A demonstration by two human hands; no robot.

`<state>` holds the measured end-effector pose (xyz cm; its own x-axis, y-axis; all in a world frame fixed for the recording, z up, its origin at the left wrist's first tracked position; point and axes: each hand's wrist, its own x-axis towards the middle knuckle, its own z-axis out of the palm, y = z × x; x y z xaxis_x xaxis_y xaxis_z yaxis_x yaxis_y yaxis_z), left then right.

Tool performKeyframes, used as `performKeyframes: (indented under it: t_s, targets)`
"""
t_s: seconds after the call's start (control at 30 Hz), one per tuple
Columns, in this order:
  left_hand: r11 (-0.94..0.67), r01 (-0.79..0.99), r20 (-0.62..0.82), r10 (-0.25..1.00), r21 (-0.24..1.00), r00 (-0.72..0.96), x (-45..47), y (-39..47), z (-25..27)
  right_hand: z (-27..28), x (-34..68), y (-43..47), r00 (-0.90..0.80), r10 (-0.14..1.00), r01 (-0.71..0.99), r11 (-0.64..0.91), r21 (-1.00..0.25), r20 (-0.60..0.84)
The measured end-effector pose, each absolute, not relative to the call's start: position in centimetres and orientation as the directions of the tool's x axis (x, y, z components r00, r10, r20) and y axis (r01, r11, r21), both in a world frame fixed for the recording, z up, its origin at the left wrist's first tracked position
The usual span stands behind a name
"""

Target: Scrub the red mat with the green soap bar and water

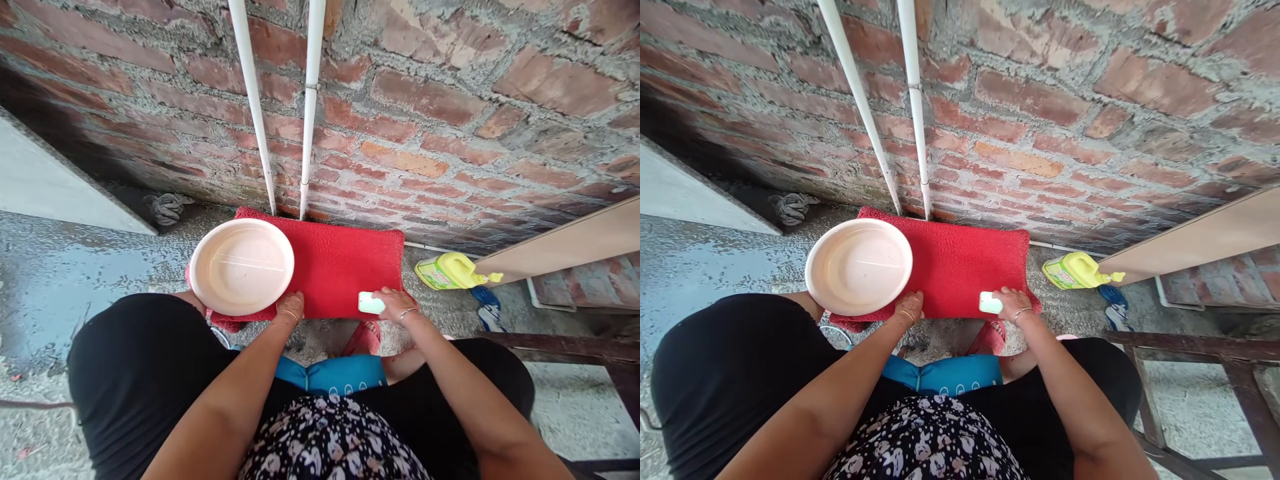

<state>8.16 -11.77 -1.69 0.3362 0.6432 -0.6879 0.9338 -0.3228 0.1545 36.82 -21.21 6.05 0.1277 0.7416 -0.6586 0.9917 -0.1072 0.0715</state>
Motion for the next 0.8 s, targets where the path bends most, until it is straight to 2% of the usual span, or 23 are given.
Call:
performKeyframes:
  t_s: [0.1,0.17,0.23,0.37,0.43,0.53,0.7,0.8]
  targets:
    - [-0.311,0.938,-0.692,0.644,0.152,0.325,8.2,-11.8,-1.8,7.9,41.9,-23.7,0.319,0.684,0.946,-0.187,0.264,-0.656]
    - [-0.308,0.939,-0.694,0.643,0.154,0.325,8.2,-11.8,-1.8,8.7,43.1,-24.6,0.380,0.672,0.922,-0.215,0.323,-0.636]
    - [-0.311,0.937,-0.692,0.642,0.158,0.330,8.2,-11.8,-1.7,8.7,41.9,-24.8,0.335,0.694,0.940,-0.203,0.273,-0.637]
    - [-0.323,0.933,-0.689,0.641,0.158,0.338,8.1,-11.8,-1.4,6.9,35.7,-23.6,0.092,0.762,0.995,-0.090,0.036,-0.641]
    - [-0.328,0.931,-0.687,0.641,0.157,0.342,8.1,-11.8,-1.3,6.2,33.9,-23.2,0.030,0.772,0.999,-0.036,0.004,-0.635]
    - [-0.330,0.930,-0.680,0.647,0.160,0.346,8.1,-11.9,-1.4,6.2,35.3,-23.7,0.058,0.753,0.998,-0.030,0.054,-0.656]
    - [-0.304,0.938,-0.665,0.668,0.168,0.335,8.2,-12.1,-1.8,8.3,41.5,-25.3,0.290,0.648,0.953,-0.128,0.275,-0.704]
    - [-0.295,0.939,-0.658,0.675,0.176,0.335,8.1,-12.2,-2.0,9.2,41.3,-23.5,0.277,0.674,0.960,-0.157,0.233,-0.685]
